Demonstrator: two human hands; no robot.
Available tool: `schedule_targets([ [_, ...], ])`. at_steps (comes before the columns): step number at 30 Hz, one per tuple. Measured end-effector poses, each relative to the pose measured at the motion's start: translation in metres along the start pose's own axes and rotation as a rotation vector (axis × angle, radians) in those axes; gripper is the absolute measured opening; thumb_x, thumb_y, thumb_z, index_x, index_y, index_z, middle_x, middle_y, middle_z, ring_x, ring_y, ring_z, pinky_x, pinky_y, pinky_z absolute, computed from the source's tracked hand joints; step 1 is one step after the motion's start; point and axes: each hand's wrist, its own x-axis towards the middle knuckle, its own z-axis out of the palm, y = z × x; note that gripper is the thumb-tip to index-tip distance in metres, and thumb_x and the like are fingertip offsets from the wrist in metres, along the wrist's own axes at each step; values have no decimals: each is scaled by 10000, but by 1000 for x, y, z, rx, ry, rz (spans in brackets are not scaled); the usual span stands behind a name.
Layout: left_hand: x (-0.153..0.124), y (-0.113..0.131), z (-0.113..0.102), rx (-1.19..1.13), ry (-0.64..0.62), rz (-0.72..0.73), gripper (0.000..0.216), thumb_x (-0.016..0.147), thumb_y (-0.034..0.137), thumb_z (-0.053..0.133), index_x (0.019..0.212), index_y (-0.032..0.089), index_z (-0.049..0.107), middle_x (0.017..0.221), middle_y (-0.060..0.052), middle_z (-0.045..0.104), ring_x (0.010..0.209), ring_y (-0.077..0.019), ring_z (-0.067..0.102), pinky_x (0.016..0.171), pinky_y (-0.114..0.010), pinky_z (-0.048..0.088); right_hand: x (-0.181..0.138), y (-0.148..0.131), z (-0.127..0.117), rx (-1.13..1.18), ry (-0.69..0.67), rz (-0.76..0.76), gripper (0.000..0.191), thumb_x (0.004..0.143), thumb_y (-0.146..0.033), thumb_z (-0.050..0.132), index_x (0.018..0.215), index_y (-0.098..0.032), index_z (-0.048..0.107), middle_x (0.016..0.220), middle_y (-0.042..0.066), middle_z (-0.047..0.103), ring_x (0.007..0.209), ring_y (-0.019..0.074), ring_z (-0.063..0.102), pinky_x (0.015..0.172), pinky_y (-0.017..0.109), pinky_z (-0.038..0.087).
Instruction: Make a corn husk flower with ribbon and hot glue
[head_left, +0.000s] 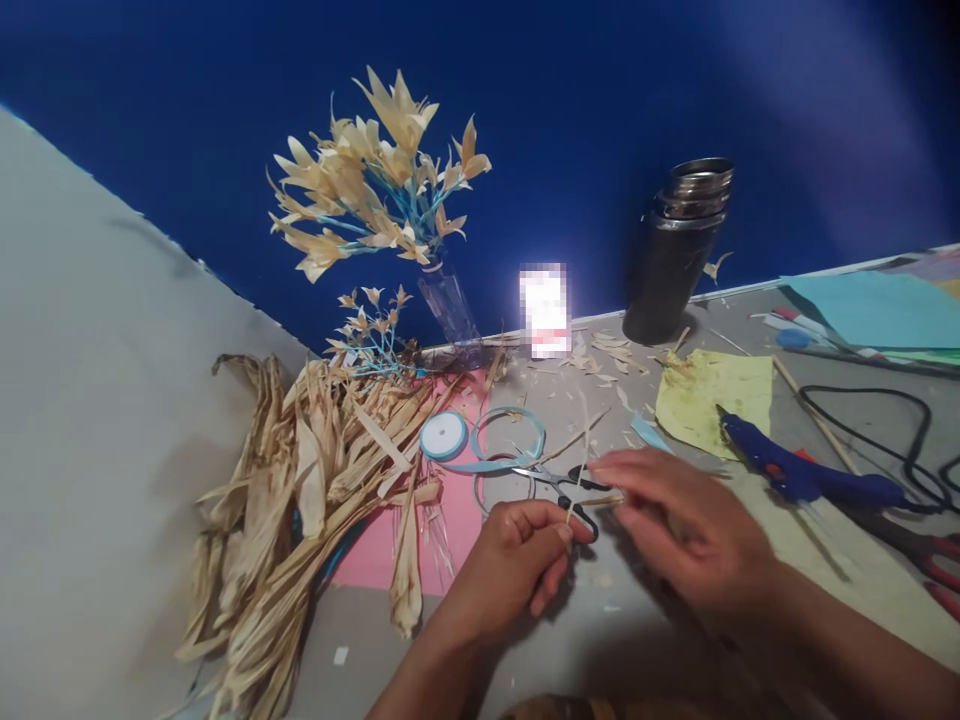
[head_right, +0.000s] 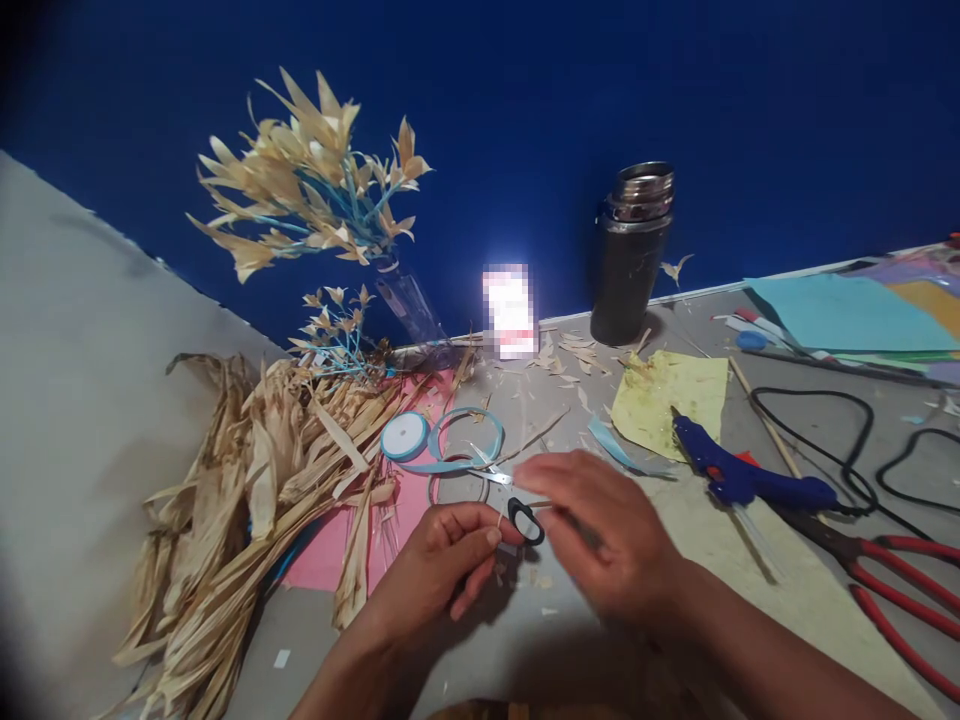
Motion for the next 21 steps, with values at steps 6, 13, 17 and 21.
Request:
schedule_targets([
  [6, -8, 9, -8, 48, -46, 28, 407, 849, 516, 723, 913, 115, 737, 455, 71, 484, 363, -52, 327, 404, -196, 214, 2, 9, 11, -6, -180, -38, 152, 969, -208, 625, 1077, -234, 729, 911, 76, 782, 836, 206, 726, 760, 315, 565],
  [13, -9, 9, -10, -4, -95, 40, 439, 823, 578, 747, 871, 145, 690, 419, 90, 445, 346, -50, 289, 389, -191, 185, 7, -5, 3, 11, 11, -45, 124, 910, -198, 682, 796, -246, 681, 704, 33, 692, 658, 187, 647, 624, 307, 511],
  [17, -8, 7, -5, -30, -159, -23, 414, 796, 550, 778, 806, 142, 703, 402, 80, 441, 333, -52, 280, 380, -208, 159, 3, -4, 4, -71, -33, -186, 263, 929, -117, 623, 1136, -248, 720, 1052, 94, 787, 883, 218, 718, 806, 358, 555],
  [21, -7, 6, -5, -81, -148, -12, 434, 792, 558, 787, 821, 129, 726, 411, 79, 440, 341, -48, 263, 398, -223, 148, 3, 0, 6, 51, -145, -14, 172, 946, -201, 641, 1071, -246, 749, 846, 41, 788, 731, 183, 708, 693, 291, 550],
])
